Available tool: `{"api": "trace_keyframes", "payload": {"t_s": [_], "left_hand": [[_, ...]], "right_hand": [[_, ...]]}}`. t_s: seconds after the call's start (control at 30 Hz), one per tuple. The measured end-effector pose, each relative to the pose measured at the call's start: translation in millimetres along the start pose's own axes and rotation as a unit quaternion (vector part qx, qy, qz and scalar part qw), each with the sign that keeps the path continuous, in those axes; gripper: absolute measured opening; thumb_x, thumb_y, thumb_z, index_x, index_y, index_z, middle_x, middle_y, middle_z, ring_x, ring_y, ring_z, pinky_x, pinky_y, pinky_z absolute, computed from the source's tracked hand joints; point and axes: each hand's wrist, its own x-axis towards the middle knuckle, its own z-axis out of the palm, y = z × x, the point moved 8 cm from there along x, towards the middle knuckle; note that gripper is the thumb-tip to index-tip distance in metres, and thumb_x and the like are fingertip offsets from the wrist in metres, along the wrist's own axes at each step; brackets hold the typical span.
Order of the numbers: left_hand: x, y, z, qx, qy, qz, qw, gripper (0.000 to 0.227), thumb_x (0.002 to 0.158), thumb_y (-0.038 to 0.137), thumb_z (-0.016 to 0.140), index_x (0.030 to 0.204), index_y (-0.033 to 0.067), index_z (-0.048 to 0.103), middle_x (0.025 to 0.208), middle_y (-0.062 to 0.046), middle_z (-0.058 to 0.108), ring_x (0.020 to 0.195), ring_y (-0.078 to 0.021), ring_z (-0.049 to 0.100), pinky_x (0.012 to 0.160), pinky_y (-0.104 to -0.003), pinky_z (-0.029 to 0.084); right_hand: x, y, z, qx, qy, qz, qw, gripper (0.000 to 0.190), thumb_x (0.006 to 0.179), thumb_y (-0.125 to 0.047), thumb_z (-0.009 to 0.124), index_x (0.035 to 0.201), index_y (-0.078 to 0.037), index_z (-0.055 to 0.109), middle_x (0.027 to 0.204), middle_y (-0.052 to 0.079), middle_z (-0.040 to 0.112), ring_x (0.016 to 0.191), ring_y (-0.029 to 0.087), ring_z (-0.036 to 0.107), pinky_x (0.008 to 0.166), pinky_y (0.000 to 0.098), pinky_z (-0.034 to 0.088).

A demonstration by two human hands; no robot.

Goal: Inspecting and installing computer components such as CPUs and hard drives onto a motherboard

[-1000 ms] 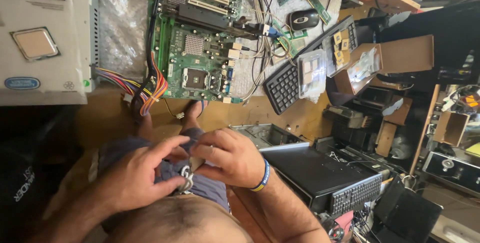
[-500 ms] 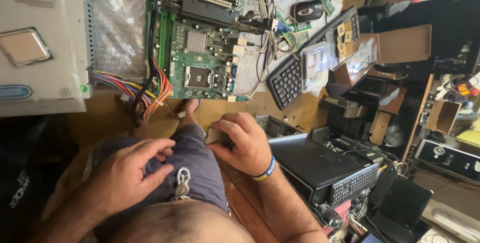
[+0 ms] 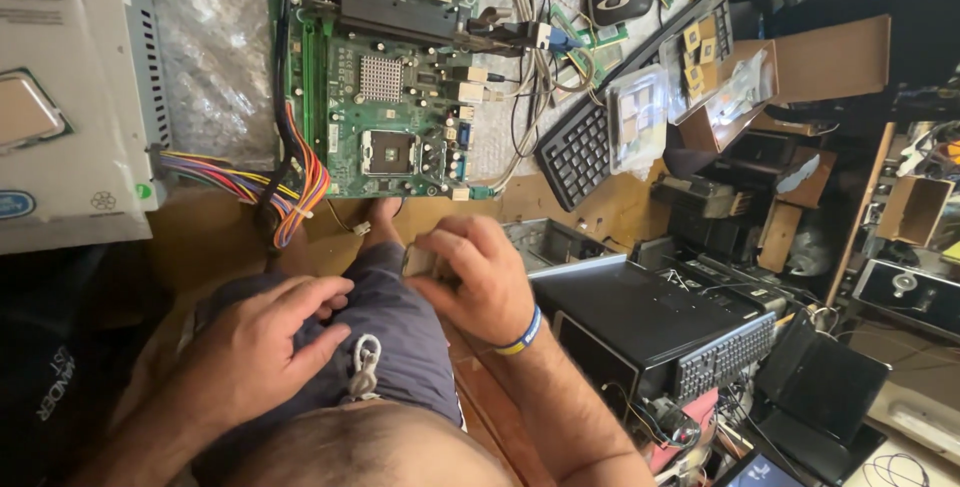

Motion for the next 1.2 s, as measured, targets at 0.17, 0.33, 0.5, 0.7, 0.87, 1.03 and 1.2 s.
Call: {"api": "trace_keyframes", "payload": {"t_s": [0.17, 0.33, 0.5, 0.7, 0.87, 1.03, 1.2], "left_hand": [[4.5, 3.2, 0.2, -0.006, -0.001, -0.006, 1.000, 0.041, 0.083, 0.019, 0.073, 0.124, 0.0152, 0.066, 0.106, 0.002, 0.078, 0.089, -0.0152, 0.074, 0.084, -0.032, 0.057], [2.0, -5.2, 8.8, -0.015, 0.012, 0.008, 1.000, 0.040, 0.083, 0.019, 0.074, 0.122, 0.0147, 0.066, 0.107, 0.001, 0.078, 0.084, -0.0157, 0.075, 0.082, -0.032, 0.057], [-4.9, -18.8, 14.9, -0.029, 0.012, -0.020, 0.999, 0.041, 0.084, 0.021, 0.073, 0.124, 0.0179, 0.067, 0.104, 0.002, 0.078, 0.085, -0.0149, 0.075, 0.083, -0.031, 0.057], [-8.6, -24.4, 10.1, -0.028, 0.018, -0.029, 0.999, 0.042, 0.083, 0.019, 0.074, 0.124, 0.0173, 0.067, 0.104, 0.002, 0.079, 0.085, -0.0138, 0.075, 0.083, -0.031, 0.058], [-6.6, -27.5, 6.8, -0.029, 0.017, -0.037, 0.999, 0.041, 0.083, 0.020, 0.073, 0.124, 0.0178, 0.068, 0.103, 0.002, 0.079, 0.084, -0.0145, 0.075, 0.083, -0.031, 0.057], [-5.0, -26.2, 4.0, -0.021, 0.007, -0.038, 0.999, 0.041, 0.083, 0.020, 0.073, 0.123, 0.0179, 0.067, 0.103, 0.002, 0.079, 0.085, -0.0144, 0.076, 0.083, -0.032, 0.057], [-5.6, -29.9, 6.3, -0.018, 0.001, -0.044, 0.999, 0.040, 0.083, 0.020, 0.073, 0.123, 0.0182, 0.067, 0.105, 0.002, 0.079, 0.086, -0.0138, 0.076, 0.083, -0.031, 0.057]], "right_hand": [[30.3, 13.2, -7.4, -0.092, 0.038, 0.001, 0.995, 0.039, 0.089, -0.031, 0.083, 0.116, -0.011, 0.063, 0.112, 0.011, 0.059, 0.100, 0.031, 0.058, 0.088, 0.0455, 0.045], [60.7, 24.9, 6.1, -0.154, 0.038, 0.021, 0.987, 0.041, 0.085, -0.046, 0.081, 0.114, -0.021, 0.066, 0.117, 0.005, 0.059, 0.107, 0.031, 0.056, 0.093, 0.0485, 0.041], [69.3, 35.4, 16.7, -0.188, 0.038, 0.049, 0.980, 0.051, 0.074, -0.047, 0.089, 0.113, -0.024, 0.068, 0.123, 0.003, 0.059, 0.117, 0.032, 0.055, 0.101, 0.0512, 0.038], [73.3, 47.3, 25.1, -0.204, 0.026, 0.078, 0.976, 0.056, 0.061, -0.037, 0.093, 0.111, -0.026, 0.071, 0.122, 0.003, 0.059, 0.118, 0.032, 0.055, 0.100, 0.0517, 0.039], [74.5, 56.1, 28.5, -0.219, 0.026, 0.084, 0.972, 0.055, 0.060, -0.045, 0.094, 0.108, -0.029, 0.073, 0.122, 0.002, 0.060, 0.117, 0.032, 0.054, 0.099, 0.0521, 0.037], [74.0, 50.9, 27.5, -0.235, 0.045, 0.053, 0.970, 0.056, 0.061, -0.049, 0.093, 0.109, -0.030, 0.073, 0.121, 0.001, 0.061, 0.115, 0.031, 0.056, 0.100, 0.0493, 0.037], [74.1, 48.9, 27.9, -0.247, 0.048, 0.036, 0.967, 0.054, 0.065, -0.053, 0.090, 0.110, -0.030, 0.072, 0.119, -0.001, 0.061, 0.111, 0.030, 0.057, 0.101, 0.0483, 0.037]]}}
